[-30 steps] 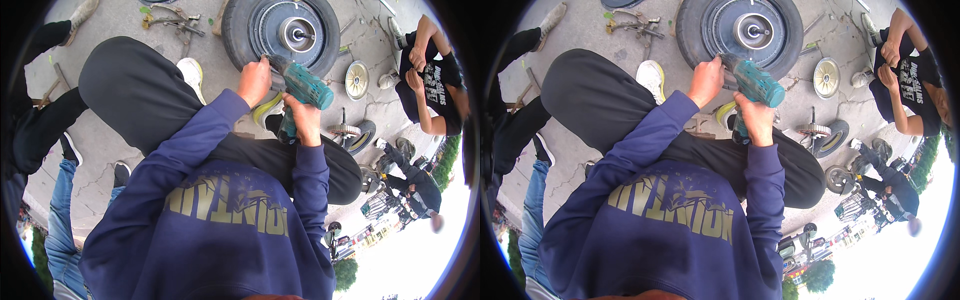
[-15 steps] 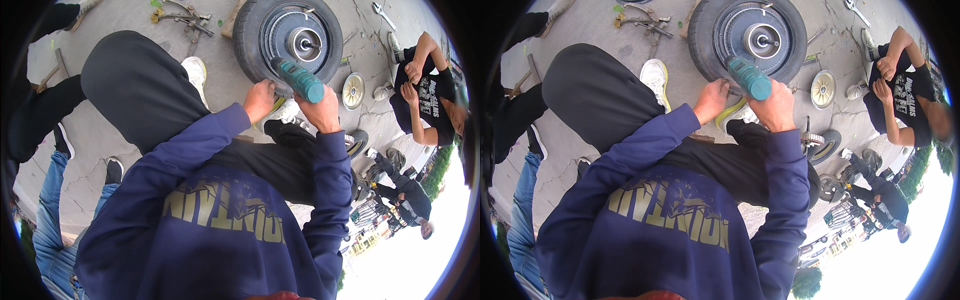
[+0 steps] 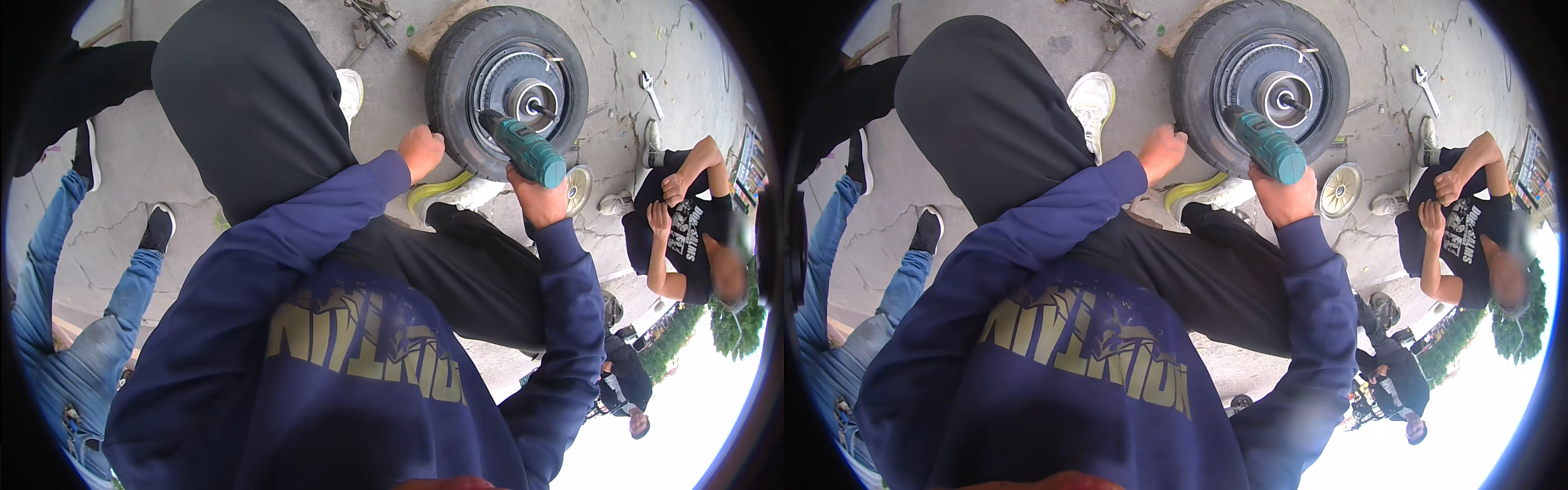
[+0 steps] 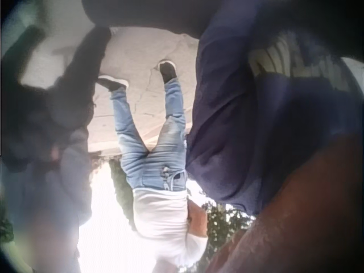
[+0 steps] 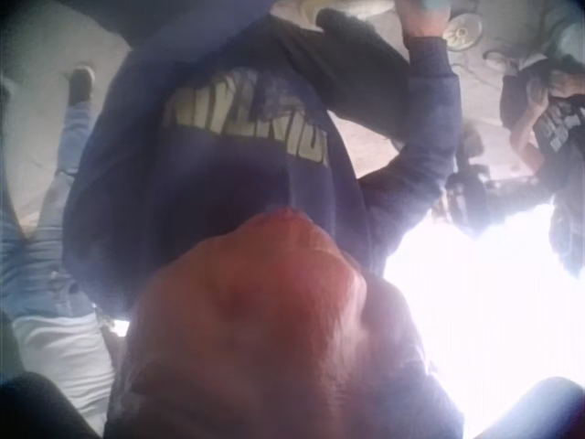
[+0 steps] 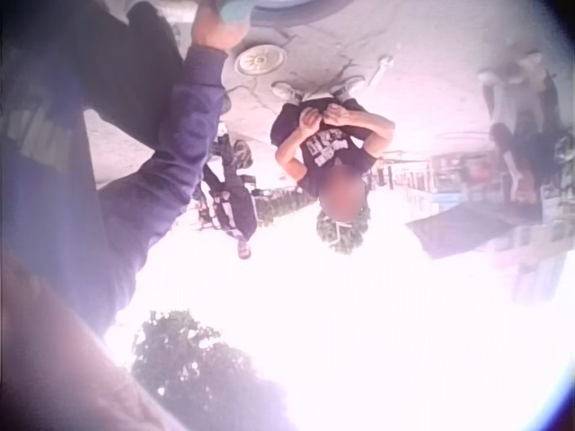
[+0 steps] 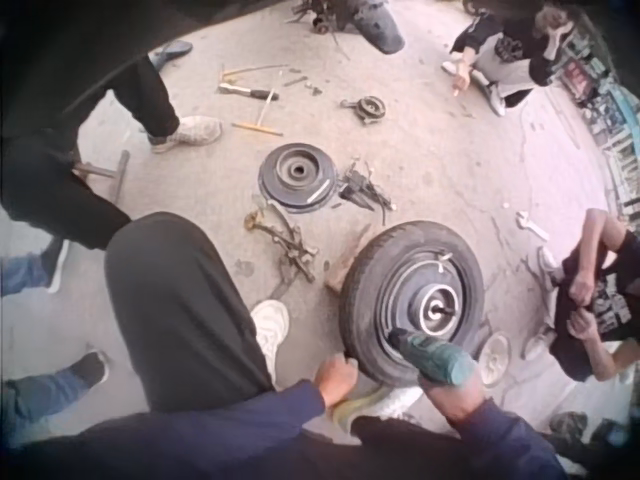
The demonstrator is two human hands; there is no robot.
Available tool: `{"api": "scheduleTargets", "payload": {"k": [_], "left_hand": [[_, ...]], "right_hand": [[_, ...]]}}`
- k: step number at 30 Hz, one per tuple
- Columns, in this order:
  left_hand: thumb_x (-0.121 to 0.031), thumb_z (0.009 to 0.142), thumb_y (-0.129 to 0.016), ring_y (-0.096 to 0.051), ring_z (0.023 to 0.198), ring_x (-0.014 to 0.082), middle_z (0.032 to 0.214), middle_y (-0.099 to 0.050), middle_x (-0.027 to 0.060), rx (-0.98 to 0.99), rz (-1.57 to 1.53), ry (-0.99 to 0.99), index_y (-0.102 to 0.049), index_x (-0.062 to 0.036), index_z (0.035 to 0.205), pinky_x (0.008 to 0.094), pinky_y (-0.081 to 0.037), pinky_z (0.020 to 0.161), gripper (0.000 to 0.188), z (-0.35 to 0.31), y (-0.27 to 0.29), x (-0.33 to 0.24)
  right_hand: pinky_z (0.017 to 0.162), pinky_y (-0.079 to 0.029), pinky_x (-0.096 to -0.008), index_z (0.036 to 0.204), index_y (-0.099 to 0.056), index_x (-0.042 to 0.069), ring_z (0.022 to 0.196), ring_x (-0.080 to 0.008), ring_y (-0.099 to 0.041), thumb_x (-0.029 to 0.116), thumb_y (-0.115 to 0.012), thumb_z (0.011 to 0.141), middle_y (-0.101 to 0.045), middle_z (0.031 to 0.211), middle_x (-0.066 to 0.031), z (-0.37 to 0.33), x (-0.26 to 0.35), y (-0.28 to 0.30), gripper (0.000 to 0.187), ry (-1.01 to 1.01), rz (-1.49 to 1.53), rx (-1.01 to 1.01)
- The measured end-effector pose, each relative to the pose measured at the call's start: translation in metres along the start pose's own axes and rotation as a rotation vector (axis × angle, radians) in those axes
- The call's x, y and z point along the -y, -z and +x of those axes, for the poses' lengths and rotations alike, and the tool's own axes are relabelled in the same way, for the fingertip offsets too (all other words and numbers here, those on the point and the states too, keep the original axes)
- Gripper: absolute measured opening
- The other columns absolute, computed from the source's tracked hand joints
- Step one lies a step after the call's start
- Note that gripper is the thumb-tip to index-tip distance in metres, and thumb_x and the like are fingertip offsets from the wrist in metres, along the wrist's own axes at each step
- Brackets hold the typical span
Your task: The person assembles a wheel by placing a metal hub onto a tire, tapping it into place with a hammer, and then securing it with a cordless drill and screws.
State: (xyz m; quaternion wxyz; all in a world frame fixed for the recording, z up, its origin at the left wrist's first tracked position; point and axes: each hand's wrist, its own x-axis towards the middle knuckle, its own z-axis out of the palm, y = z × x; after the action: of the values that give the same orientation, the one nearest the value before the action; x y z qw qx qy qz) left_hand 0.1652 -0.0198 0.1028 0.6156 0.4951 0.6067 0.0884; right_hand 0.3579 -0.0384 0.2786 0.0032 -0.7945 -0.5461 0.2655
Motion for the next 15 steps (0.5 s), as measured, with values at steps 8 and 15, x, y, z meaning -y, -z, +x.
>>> {"api": "scheduleTargets", "payload": {"k": [8, 15], "left_hand": [[-0.024, 0.090, -0.049, -0.061, 0.091, 0.0551, 0.091, -0.065, 0.0363, -0.047, 0.029, -0.061, -0.063, 0.0085, 0.086, 0.0584, -0.048, 0.087, 0.036, -0.002, -0.005, -0.004], [-0.024, 0.089, -0.050, -0.062, 0.089, 0.0535, 0.090, -0.065, 0.0357, -0.060, 0.038, -0.080, -0.064, 0.0077, 0.083, 0.0579, -0.049, 0.085, 0.035, -0.003, -0.005, -0.004]], "right_hand": [[0.062, -0.053, -0.0349, 0.100, -0.070, 0.002, 0.062, -0.0178, -0.066, 0.017, -0.074, 0.082, -0.070, 0.075, -0.0077, 0.005, -0.007, -0.002, 0.024, -0.050, 0.096, 0.020], [0.084, -0.055, -0.0437, 0.106, -0.072, 0.007, 0.096, -0.0376, -0.070, 0.025, -0.073, 0.077, -0.073, 0.098, -0.0191, 0.010, -0.003, 0.004, 0.034, -0.199, 0.196, 0.118]]}}
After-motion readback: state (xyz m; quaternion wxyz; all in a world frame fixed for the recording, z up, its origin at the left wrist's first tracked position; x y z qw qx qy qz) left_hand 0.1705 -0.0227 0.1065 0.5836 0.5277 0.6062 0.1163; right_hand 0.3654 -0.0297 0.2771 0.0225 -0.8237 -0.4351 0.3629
